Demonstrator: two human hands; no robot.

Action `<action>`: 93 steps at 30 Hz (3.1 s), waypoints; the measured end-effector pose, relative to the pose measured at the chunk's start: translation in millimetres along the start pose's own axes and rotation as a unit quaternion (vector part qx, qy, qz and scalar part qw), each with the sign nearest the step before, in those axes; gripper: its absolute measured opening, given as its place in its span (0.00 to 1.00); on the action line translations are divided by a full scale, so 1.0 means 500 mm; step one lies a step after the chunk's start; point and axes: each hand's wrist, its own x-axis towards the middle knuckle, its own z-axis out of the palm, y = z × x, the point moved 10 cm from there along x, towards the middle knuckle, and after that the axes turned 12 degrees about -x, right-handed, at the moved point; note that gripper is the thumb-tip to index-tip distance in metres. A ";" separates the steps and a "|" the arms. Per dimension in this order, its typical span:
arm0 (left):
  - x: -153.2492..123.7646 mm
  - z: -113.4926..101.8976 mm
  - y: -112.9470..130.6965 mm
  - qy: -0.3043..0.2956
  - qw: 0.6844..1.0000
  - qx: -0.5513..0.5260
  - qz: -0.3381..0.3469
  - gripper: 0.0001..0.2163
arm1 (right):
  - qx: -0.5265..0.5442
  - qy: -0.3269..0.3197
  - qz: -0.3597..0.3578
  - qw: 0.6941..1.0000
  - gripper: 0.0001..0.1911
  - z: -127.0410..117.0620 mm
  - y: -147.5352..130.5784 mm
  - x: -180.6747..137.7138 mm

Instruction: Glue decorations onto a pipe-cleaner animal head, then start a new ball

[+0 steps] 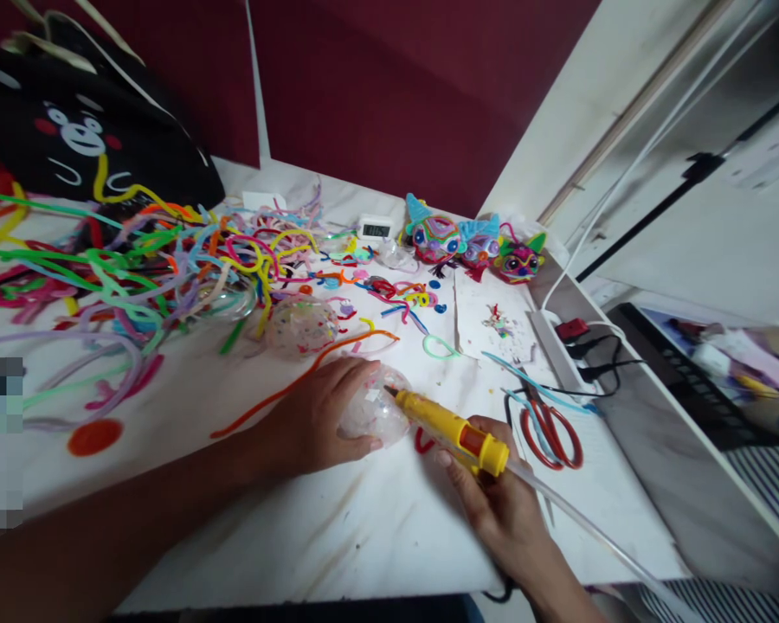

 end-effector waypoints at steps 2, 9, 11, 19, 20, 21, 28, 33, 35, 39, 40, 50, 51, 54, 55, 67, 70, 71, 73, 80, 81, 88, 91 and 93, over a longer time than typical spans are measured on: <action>-0.001 0.001 -0.003 0.000 1.000 -0.004 -0.005 0.38 | -0.014 0.005 -0.003 1.000 0.11 -0.004 0.001 -0.005; -0.002 0.001 -0.002 -0.004 1.000 -0.007 0.003 0.38 | 0.000 0.030 0.008 1.000 0.11 -0.014 0.011 0.001; -0.002 0.000 -0.001 -0.005 1.000 -0.007 0.000 0.38 | 0.012 0.026 0.007 1.000 0.11 -0.011 0.008 0.004; -0.002 0.000 -0.004 -0.005 1.000 -0.013 -0.009 0.39 | 0.030 0.018 0.011 0.999 0.11 -0.007 0.005 0.000; -0.001 0.001 -0.004 -0.005 1.000 -0.014 -0.009 0.38 | 0.028 0.019 0.009 0.999 0.10 -0.007 0.004 0.001; -0.001 0.001 -0.004 -0.007 1.000 -0.013 -0.008 0.38 | 0.025 0.019 0.007 0.999 0.10 -0.007 0.003 0.001; -0.001 0.002 -0.006 -0.011 1.000 -0.008 -0.013 0.38 | 0.018 0.002 -0.005 1.000 0.10 -0.004 -0.004 0.003; -0.002 0.004 -0.006 -0.010 1.000 -0.012 -0.008 0.38 | 0.023 0.028 0.013 0.999 0.11 -0.014 0.000 0.007; -0.002 0.003 -0.004 -0.007 1.000 -0.010 -0.001 0.38 | 0.035 0.004 0.015 0.999 0.10 -0.004 -0.001 0.008; -0.003 0.003 -0.007 -0.011 1.000 -0.011 -0.004 0.39 | 0.034 0.012 0.016 0.999 0.10 -0.006 0.001 0.005; -0.003 0.004 -0.007 -0.014 1.000 -0.013 -0.002 0.39 | 0.031 0.017 0.017 0.999 0.10 -0.007 0.003 0.004; -0.007 0.003 -0.010 -0.010 1.000 -0.007 0.022 0.41 | -0.032 0.006 0.001 0.999 0.11 0.000 0.013 -0.002; -0.007 0.003 -0.011 -0.008 1.000 -0.005 0.023 0.41 | -0.035 0.008 0.002 0.999 0.11 -0.001 0.012 -0.002; -0.008 0.004 -0.015 -0.009 1.000 -0.002 0.020 0.42 | -0.049 0.008 0.018 0.999 0.11 -0.004 0.012 -0.002; -0.009 0.006 -0.018 -0.013 1.000 0.001 0.017 0.43 | -0.052 0.010 0.023 0.998 0.11 -0.006 0.012 -0.001; -0.010 0.005 -0.015 -0.011 1.000 0.009 0.027 0.42 | -0.064 0.039 -0.024 0.997 0.10 -0.013 -0.002 0.006; -0.009 0.005 -0.013 -0.016 1.000 0.004 0.024 0.42 | -0.073 0.039 -0.024 0.996 0.10 -0.015 -0.005 0.007; -0.009 0.005 -0.013 -0.017 1.000 0.004 0.023 0.41 | -0.073 0.033 -0.023 0.997 0.10 -0.014 -0.005 0.007; -0.009 0.005 -0.014 -0.017 1.000 0.007 0.022 0.42 | -0.069 0.031 -0.023 0.997 0.10 -0.015 -0.006 0.005; -0.008 0.007 -0.017 -0.015 1.000 0.001 0.014 0.41 | -0.053 0.018 -0.011 0.998 0.11 -0.009 -0.003 0.001; -0.007 0.008 -0.017 -0.019 1.000 0.002 0.010 0.41 | -0.052 0.017 -0.011 0.998 0.11 -0.008 -0.002 0.001; -0.007 0.009 -0.015 -0.028 1.000 0.008 -0.002 0.41 | -0.038 0.025 0.000 0.999 0.11 -0.009 0.012 -0.011; -0.008 0.009 -0.018 -0.029 1.000 0.006 -0.011 0.41 | -0.035 0.031 -0.007 0.999 0.12 -0.011 0.004 -0.008; -0.007 0.010 -0.018 -0.032 0.999 0.007 -0.010 0.42 | -0.045 0.037 -0.026 0.998 0.12 -0.013 -0.009 -0.003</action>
